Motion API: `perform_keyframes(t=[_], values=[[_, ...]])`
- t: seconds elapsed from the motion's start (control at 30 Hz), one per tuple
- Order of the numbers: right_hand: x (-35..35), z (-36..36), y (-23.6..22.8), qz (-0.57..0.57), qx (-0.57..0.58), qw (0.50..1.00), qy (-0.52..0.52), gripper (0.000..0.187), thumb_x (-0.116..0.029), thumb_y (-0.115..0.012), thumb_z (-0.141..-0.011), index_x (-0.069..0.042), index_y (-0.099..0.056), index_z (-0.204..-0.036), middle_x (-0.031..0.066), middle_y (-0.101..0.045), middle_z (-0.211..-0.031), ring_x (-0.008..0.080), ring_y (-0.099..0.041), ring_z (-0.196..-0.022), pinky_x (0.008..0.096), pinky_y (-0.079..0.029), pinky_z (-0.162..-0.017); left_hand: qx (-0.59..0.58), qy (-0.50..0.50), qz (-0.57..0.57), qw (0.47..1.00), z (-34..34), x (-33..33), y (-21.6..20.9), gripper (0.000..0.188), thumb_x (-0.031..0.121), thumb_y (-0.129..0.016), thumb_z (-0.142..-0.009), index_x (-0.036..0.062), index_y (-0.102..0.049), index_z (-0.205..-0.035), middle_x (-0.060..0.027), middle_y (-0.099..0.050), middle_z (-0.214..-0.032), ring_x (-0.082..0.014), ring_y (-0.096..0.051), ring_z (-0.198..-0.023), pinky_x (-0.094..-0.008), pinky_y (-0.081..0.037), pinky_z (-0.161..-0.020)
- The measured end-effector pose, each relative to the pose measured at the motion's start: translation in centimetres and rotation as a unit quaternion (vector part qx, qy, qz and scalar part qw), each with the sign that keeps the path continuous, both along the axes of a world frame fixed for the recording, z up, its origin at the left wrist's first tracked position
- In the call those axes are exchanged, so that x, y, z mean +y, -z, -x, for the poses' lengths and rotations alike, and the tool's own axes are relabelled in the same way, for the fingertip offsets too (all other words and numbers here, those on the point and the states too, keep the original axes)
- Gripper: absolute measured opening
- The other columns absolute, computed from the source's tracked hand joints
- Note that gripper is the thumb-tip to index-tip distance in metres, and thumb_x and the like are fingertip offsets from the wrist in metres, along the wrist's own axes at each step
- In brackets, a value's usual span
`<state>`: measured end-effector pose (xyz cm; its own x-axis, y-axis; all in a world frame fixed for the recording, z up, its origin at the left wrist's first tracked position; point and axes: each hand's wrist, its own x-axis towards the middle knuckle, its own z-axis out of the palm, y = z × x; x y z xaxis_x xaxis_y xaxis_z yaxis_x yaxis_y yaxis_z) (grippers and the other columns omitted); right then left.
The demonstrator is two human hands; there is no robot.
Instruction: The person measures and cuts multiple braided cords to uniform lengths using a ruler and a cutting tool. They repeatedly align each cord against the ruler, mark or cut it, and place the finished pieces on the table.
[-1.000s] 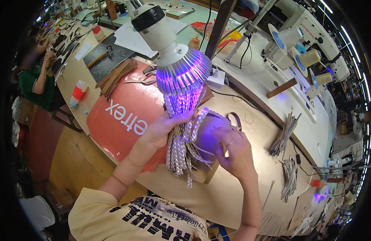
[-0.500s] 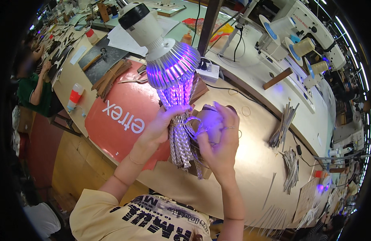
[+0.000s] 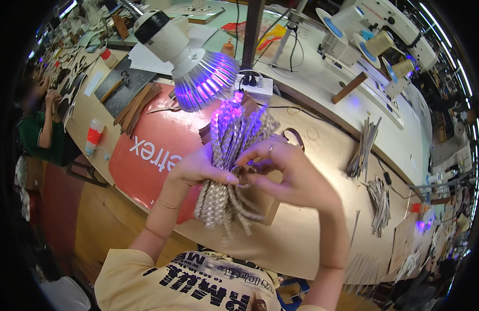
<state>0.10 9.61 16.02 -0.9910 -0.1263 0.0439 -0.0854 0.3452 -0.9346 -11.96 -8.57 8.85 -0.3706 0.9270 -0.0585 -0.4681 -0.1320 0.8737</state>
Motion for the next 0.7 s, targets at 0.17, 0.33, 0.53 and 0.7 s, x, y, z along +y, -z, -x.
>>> perform_keyframes(t=[0.17,0.33,0.53,0.7], values=[[1.0,0.4,0.6,-0.233,0.067,0.969,0.049,0.021,-0.007,-0.066,-0.082,-0.007,-0.062,-0.103,0.01,-0.064,-0.107,0.0277,-0.065,-0.076,0.0375,-0.052,-0.07,-0.018,0.006,0.053,0.998,-0.3,0.4,1.3,0.079,0.003,-0.083,-0.069,0.0022,-0.045,-0.138,-0.0062,-0.058,-0.123,-0.0156,-0.059,-0.11,-0.0332,-0.05,-0.095],[-2.2,0.1,3.8,-0.348,0.222,0.885,0.217,0.022,-0.01,-0.072,-0.08,-0.012,-0.062,-0.099,0.0097,-0.062,-0.103,0.0278,-0.063,-0.075,0.0397,-0.05,-0.064,-0.067,-0.009,0.045,0.997,0.8,-0.1,3.3,0.065,0.004,-0.078,-0.071,0.0003,-0.051,-0.13,-0.0085,-0.064,-0.11,-0.0197,-0.066,-0.097,-0.0356,-0.055,-0.086],[-3.8,-0.4,5.9,-0.189,0.214,0.938,0.197,0.029,-0.003,-0.074,-0.078,-0.009,-0.062,-0.104,0.0096,-0.06,-0.096,0.0239,-0.063,-0.075,0.0361,-0.051,-0.058,-0.157,-0.076,-0.078,0.982,0.5,0.1,5.3,0.062,0.008,-0.08,-0.075,-0.0013,-0.051,-0.129,-0.012,-0.066,-0.113,-0.0203,-0.067,-0.098,-0.0326,-0.057,-0.086],[-4.2,-1.1,5.6,-0.365,0.248,0.888,0.132,0.031,-0.008,-0.066,-0.081,-0.004,-0.065,-0.112,0.0094,-0.063,-0.1,0.024,-0.068,-0.082,0.0346,-0.057,-0.068,-0.123,-0.04,-0.106,0.986,0.0,-0.6,5.2,0.079,0.014,-0.082,-0.073,-0.0017,-0.043,-0.14,-0.0113,-0.058,-0.131,-0.0197,-0.063,-0.111,-0.0326,-0.055,-0.092]])
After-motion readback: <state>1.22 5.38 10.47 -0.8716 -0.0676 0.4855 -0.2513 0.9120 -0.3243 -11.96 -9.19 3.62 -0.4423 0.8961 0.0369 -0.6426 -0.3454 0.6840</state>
